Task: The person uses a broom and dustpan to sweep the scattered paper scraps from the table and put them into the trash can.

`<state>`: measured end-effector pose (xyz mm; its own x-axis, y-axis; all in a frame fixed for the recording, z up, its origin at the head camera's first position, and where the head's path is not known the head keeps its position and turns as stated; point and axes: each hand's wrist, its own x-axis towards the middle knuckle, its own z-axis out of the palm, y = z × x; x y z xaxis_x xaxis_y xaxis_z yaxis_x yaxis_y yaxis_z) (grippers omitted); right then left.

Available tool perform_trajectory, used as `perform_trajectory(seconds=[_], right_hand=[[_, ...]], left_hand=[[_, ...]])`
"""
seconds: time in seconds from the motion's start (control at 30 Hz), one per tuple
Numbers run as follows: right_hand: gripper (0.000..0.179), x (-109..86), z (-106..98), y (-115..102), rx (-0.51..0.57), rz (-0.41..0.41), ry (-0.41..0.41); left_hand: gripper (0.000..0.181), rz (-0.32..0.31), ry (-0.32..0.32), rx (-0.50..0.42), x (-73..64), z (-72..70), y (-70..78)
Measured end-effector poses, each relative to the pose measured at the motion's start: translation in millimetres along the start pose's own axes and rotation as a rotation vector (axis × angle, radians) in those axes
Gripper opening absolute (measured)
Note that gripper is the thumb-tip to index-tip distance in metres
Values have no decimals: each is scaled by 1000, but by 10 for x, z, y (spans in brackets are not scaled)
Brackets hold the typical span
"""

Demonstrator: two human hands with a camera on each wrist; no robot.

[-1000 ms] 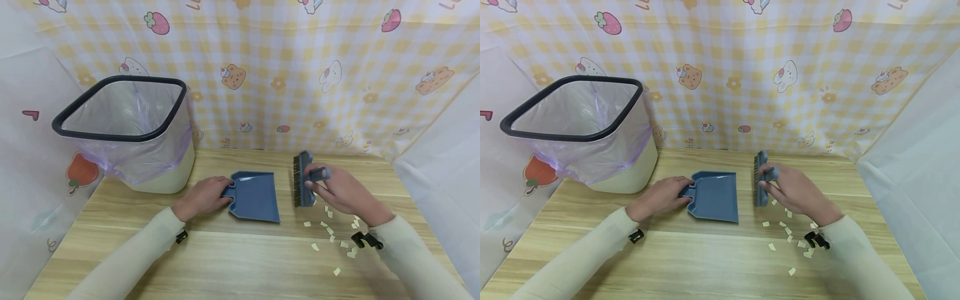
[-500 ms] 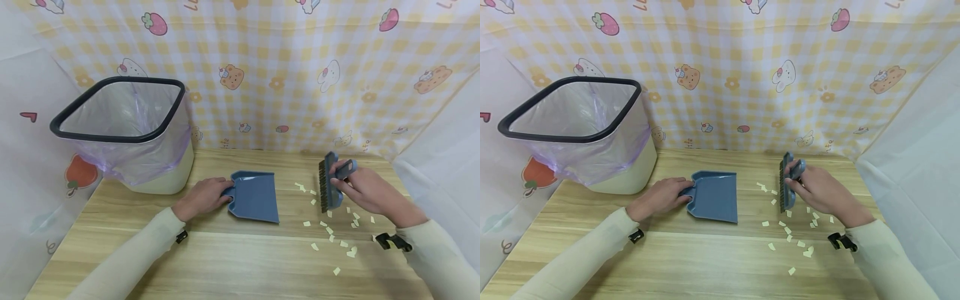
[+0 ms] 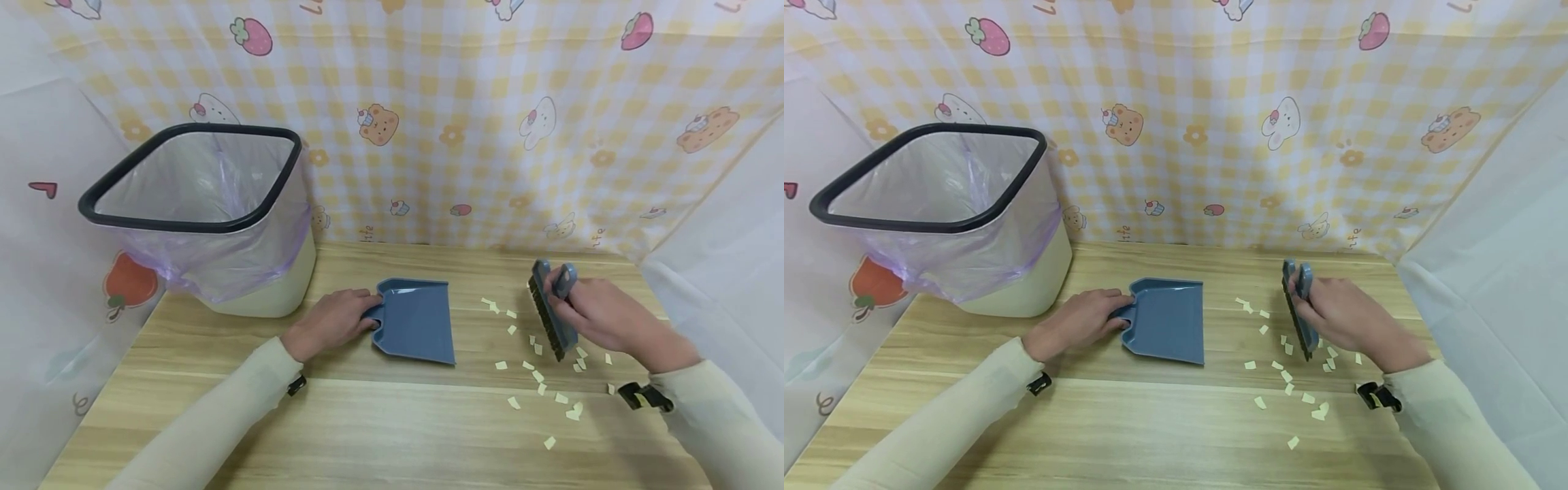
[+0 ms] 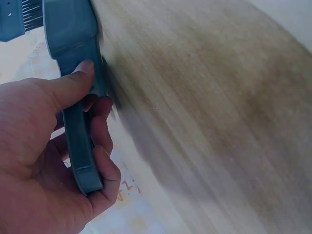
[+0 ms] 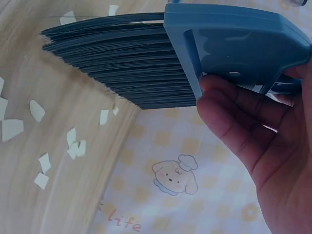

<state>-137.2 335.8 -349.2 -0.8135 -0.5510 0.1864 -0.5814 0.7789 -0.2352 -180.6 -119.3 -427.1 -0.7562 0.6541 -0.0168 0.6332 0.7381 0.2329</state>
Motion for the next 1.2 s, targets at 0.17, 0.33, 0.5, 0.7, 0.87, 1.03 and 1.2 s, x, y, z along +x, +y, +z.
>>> perform_trajectory(seconds=[0.17, 0.33, 0.5, 0.7, 0.87, 1.03, 1.2], right_hand=[[6, 9, 48, -3, -1, -3, -34], [7, 30, 92, -10, -10, -6, -53], [5, 65, 141, -37, -3, 2, -47], [6, 138, 210, -74, 8, -1, -34], [10, 209, 245, -101, 32, -37, -19], [17, 284, 261, -143, 48, -47, -38], [19, 360, 292, -203, 57, -72, -59]], left_hand=[[43, 4, 1, 6, 5, -1, 2], [43, 0, 1, 1, 3, 1, 1], [43, -2, 7, 6, -5, 1, 1], [43, 3, 13, 13, -4, 5, -2], [44, 3, 8, 9, 0, 3, 2], [44, -4, 4, 4, 1, 2, 5], [44, -1, 6, 5, -8, 5, 3]])
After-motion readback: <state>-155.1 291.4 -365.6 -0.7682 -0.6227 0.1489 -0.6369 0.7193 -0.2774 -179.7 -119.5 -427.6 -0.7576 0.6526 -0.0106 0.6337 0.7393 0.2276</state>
